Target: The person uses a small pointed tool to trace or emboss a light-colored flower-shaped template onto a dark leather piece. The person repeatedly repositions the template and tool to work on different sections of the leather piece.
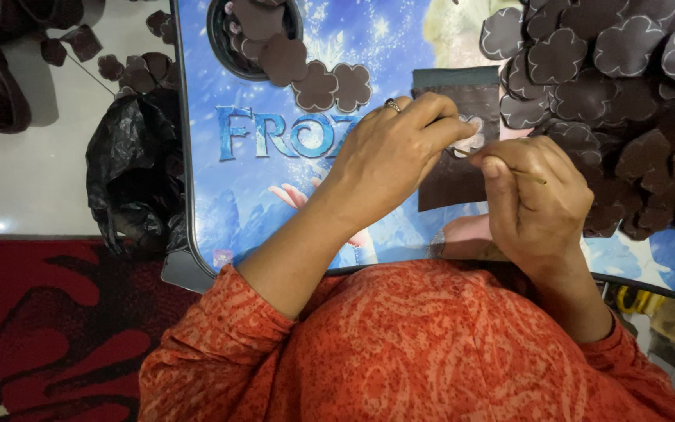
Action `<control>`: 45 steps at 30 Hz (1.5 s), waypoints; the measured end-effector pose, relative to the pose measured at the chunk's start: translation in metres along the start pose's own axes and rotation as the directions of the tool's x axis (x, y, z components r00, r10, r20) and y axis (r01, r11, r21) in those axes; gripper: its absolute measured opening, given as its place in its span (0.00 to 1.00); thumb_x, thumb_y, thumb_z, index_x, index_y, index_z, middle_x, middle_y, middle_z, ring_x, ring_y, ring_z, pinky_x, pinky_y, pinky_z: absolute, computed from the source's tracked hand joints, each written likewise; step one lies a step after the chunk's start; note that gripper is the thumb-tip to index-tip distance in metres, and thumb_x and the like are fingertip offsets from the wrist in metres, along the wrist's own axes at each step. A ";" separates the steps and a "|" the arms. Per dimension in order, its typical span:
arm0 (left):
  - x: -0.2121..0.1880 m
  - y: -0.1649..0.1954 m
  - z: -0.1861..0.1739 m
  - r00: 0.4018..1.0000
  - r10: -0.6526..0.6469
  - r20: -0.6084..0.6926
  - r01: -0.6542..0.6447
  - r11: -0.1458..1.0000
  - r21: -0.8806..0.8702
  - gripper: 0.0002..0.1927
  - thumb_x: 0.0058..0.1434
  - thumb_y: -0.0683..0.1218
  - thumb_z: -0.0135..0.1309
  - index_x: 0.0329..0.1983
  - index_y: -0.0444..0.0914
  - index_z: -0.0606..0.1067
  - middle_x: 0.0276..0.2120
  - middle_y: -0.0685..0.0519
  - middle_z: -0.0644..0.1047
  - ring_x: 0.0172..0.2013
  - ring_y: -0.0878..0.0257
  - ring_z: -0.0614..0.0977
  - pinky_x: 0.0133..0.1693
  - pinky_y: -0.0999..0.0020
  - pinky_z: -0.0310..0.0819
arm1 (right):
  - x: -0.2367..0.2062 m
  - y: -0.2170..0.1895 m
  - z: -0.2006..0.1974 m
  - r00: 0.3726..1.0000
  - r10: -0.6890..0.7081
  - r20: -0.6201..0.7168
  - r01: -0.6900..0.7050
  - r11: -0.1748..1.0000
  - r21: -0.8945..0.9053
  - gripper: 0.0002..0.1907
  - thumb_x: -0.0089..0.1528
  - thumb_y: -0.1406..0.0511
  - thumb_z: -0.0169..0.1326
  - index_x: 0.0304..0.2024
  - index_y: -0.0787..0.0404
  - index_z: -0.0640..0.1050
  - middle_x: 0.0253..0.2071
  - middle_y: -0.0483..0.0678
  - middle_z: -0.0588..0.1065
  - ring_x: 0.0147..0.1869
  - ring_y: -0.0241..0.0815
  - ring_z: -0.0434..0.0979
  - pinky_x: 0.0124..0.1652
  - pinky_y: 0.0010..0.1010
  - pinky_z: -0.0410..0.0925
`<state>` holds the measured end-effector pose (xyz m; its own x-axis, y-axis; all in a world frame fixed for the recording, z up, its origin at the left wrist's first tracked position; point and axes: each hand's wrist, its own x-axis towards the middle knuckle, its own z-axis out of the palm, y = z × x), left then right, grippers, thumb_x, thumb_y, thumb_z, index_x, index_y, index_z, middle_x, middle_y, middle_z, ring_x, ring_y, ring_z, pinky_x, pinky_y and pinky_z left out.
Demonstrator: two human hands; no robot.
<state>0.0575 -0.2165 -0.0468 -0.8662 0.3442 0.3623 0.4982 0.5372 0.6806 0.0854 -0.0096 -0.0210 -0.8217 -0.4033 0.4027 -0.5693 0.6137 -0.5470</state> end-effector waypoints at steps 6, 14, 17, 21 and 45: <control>-0.001 -0.001 0.000 1.000 0.014 0.002 -0.014 1.000 0.010 0.12 0.62 0.40 0.58 0.49 0.44 0.80 0.43 0.57 0.76 0.41 0.56 0.81 0.45 0.60 0.77 | -0.004 -0.002 -0.001 0.998 0.061 0.000 -0.061 0.998 0.016 0.09 0.78 0.71 0.54 0.42 0.68 0.78 0.39 0.50 0.78 0.39 0.44 0.77 0.40 0.30 0.70; -0.001 -0.008 0.001 0.998 -0.055 0.032 0.057 0.996 -0.071 0.21 0.67 0.40 0.54 0.63 0.46 0.73 0.50 0.55 0.79 0.46 0.52 0.82 0.49 0.58 0.77 | -0.002 -0.003 -0.002 0.990 0.139 -0.037 -0.134 0.984 0.119 0.08 0.78 0.70 0.51 0.45 0.68 0.79 0.42 0.50 0.79 0.40 0.42 0.79 0.41 0.28 0.71; 0.000 -0.007 0.002 0.995 -0.084 0.058 0.087 0.995 -0.044 0.22 0.68 0.41 0.54 0.65 0.46 0.72 0.49 0.54 0.79 0.46 0.52 0.82 0.49 0.57 0.77 | -0.002 -0.002 0.002 0.994 0.109 -0.006 -0.108 0.990 0.090 0.09 0.80 0.70 0.52 0.46 0.67 0.80 0.41 0.50 0.79 0.39 0.40 0.78 0.40 0.26 0.70; -0.001 -0.005 -0.001 0.996 -0.078 0.049 0.081 0.995 -0.055 0.19 0.68 0.43 0.55 0.62 0.46 0.72 0.50 0.55 0.79 0.46 0.52 0.82 0.49 0.58 0.77 | -0.004 0.003 0.005 0.998 0.068 -0.015 -0.066 0.995 0.068 0.08 0.79 0.70 0.53 0.45 0.68 0.79 0.41 0.50 0.79 0.37 0.40 0.75 0.39 0.27 0.68; -0.002 0.001 -0.001 1.000 -0.001 0.002 0.001 0.999 0.042 0.14 0.64 0.42 0.60 0.52 0.45 0.78 0.42 0.56 0.74 0.41 0.57 0.80 0.45 0.59 0.76 | -0.015 0.010 -0.001 0.991 0.108 -0.078 -0.097 0.986 0.134 0.13 0.77 0.70 0.49 0.39 0.69 0.79 0.39 0.51 0.78 0.39 0.41 0.77 0.39 0.30 0.70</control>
<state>0.0596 -0.2176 -0.0465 -0.8667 0.3454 0.3599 0.4984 0.5698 0.6534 0.0922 0.0035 -0.0319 -0.8739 -0.2803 0.3971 -0.4851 0.5538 -0.6767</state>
